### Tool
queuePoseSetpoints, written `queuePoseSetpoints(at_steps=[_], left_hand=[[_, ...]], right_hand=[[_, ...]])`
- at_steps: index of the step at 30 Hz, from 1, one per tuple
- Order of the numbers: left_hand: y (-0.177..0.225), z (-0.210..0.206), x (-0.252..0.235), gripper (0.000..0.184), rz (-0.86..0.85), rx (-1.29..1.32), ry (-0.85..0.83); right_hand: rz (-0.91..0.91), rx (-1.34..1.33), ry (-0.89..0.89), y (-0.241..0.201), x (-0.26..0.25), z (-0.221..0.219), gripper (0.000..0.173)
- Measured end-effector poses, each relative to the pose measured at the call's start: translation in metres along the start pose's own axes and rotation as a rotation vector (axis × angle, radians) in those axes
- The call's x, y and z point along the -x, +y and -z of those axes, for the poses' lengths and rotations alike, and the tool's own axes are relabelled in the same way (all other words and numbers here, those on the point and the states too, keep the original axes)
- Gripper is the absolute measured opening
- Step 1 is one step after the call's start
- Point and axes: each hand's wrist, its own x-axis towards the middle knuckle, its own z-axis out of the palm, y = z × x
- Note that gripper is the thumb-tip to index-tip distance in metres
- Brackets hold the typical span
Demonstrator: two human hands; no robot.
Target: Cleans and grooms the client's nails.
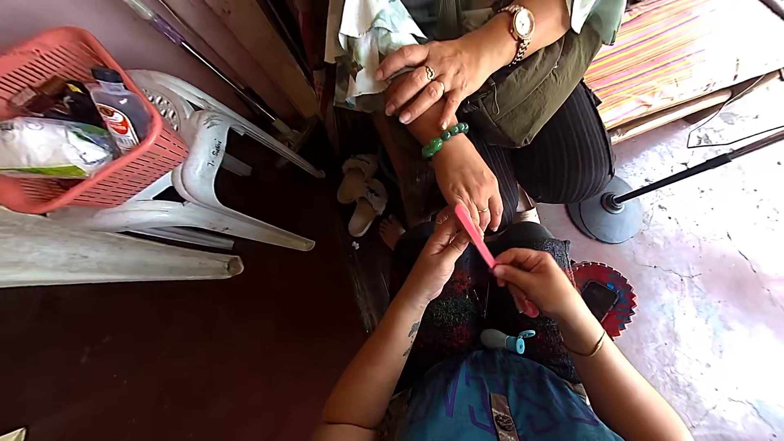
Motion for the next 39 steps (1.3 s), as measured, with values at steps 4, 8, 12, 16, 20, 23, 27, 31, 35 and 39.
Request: queuePoseSetpoints(at_steps=[4, 8, 12, 16, 20, 23, 27, 31, 35, 39], left_hand=[[-0.001, 0.0, -0.001, 0.023, -0.025, -0.06, 0.027], [-0.001, -0.006, 0.005, 0.039, -0.023, -0.141, 0.123], [0.0, -0.005, 0.003, 0.03, -0.028, -0.075, 0.095], [-0.012, 0.004, 0.003, 0.019, -0.099, -0.018, 0.054], [-0.006, 0.002, 0.009, 0.024, -0.05, 0.032, 0.216], [0.004, -0.008, 0.011, 0.034, 0.094, 0.141, 0.314], [0.007, -0.01, 0.007, 0.015, 0.266, 0.24, 0.214], [0.025, -0.023, 0.011, 0.015, 0.314, 0.143, 0.142], [0.027, -0.021, 0.009, 0.009, 0.273, 0.155, 0.142], [0.022, -0.021, 0.01, 0.012, 0.264, 0.147, 0.154]], right_hand=[[0.048, -0.009, -0.012, 0.001, 0.004, -0.006, 0.008], [0.138, 0.155, 0.009, 0.003, 0.006, -0.01, 0.012], [0.113, 0.061, 0.08, 0.004, -0.001, -0.016, 0.008], [0.169, 0.161, 0.018, 0.001, 0.001, -0.015, 0.011], [0.486, 0.235, 0.483, -0.013, 0.001, 0.009, 0.012], [0.675, 0.594, 0.642, -0.013, 0.003, 0.024, 0.012], [0.793, 0.953, 0.651, -0.009, -0.007, 0.032, 0.015], [0.699, 0.878, 0.867, -0.027, -0.012, 0.065, 0.02], [0.877, 0.971, 0.588, -0.026, -0.008, 0.042, 0.013], [0.852, 1.0, 0.615, -0.032, -0.028, 0.047, 0.015]])
